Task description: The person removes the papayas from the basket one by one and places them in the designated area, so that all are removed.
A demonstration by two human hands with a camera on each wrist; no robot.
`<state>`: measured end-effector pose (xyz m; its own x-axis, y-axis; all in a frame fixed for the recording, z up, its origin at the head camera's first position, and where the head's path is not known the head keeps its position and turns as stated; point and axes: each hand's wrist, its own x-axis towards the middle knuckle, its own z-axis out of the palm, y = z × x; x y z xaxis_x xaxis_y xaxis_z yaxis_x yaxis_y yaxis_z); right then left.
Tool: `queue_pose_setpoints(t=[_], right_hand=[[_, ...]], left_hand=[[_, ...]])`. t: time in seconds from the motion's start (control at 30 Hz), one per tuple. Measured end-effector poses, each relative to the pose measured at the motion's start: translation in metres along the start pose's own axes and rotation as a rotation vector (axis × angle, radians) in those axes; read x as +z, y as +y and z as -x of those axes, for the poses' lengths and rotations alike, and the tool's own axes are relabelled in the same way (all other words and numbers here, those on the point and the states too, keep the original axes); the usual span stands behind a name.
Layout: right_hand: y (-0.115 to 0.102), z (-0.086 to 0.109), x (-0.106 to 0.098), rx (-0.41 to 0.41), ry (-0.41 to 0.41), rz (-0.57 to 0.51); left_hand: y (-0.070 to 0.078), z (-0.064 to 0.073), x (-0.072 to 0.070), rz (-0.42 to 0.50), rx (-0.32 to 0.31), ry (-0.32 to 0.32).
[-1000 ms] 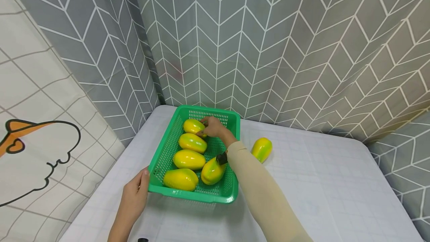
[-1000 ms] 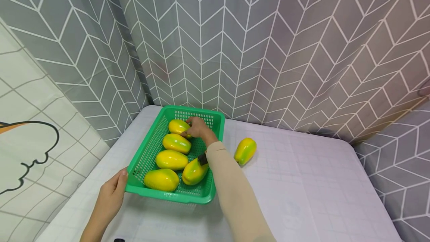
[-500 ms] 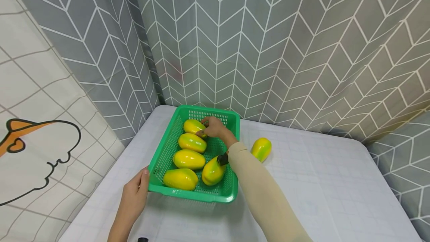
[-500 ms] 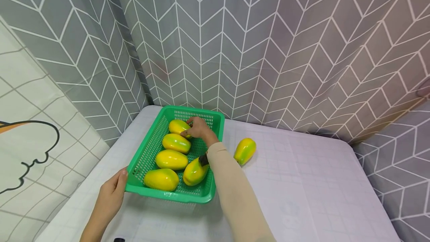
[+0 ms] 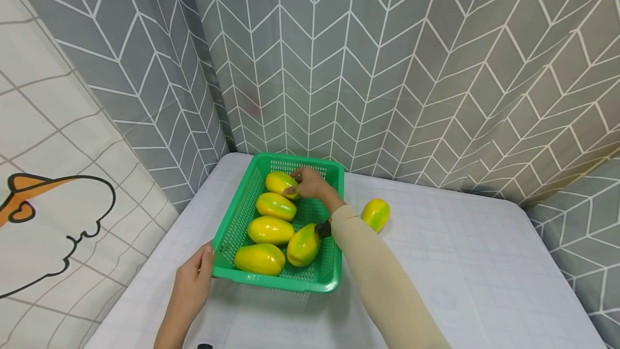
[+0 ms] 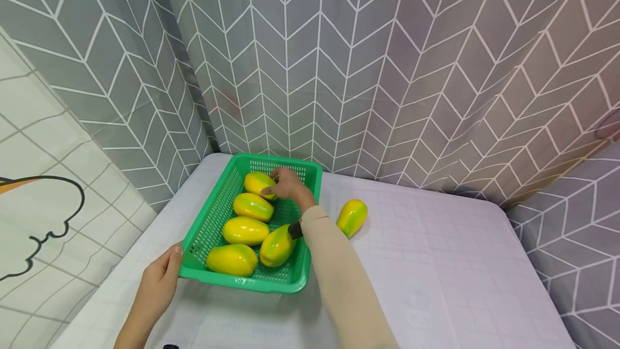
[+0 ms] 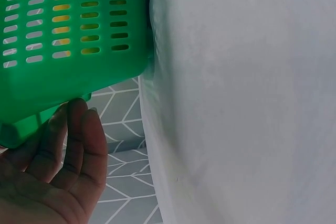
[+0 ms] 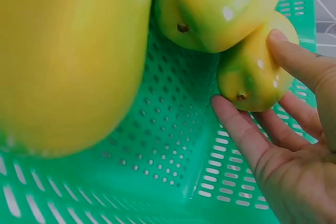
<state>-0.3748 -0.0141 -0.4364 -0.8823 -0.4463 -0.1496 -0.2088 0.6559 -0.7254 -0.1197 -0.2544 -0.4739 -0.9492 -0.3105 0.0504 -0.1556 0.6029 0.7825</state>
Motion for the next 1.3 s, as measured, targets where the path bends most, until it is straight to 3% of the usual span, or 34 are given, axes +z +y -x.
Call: queue_pose_setpoints(t=[0.27,0.53,0.77,1.3], right_hand=[[-0.004,0.005,-0.013,0.011,0.023,-0.058],[-0.009,0.012,-0.028,-0.001,0.055,-0.042],[-0.014,0.021,-0.042,-0.016,0.083,-0.036],[-0.009,0.046,-0.073,-0.013,0.150,-0.125]], left_hand=[[0.001,0.000,-0.001,-0.006,0.004,0.000],[0.001,0.001,0.000,-0.005,0.004,-0.002],[-0.002,-0.001,0.001,-0.001,0.084,0.034],[-0.001,0.002,0.001,0.018,0.038,0.008]])
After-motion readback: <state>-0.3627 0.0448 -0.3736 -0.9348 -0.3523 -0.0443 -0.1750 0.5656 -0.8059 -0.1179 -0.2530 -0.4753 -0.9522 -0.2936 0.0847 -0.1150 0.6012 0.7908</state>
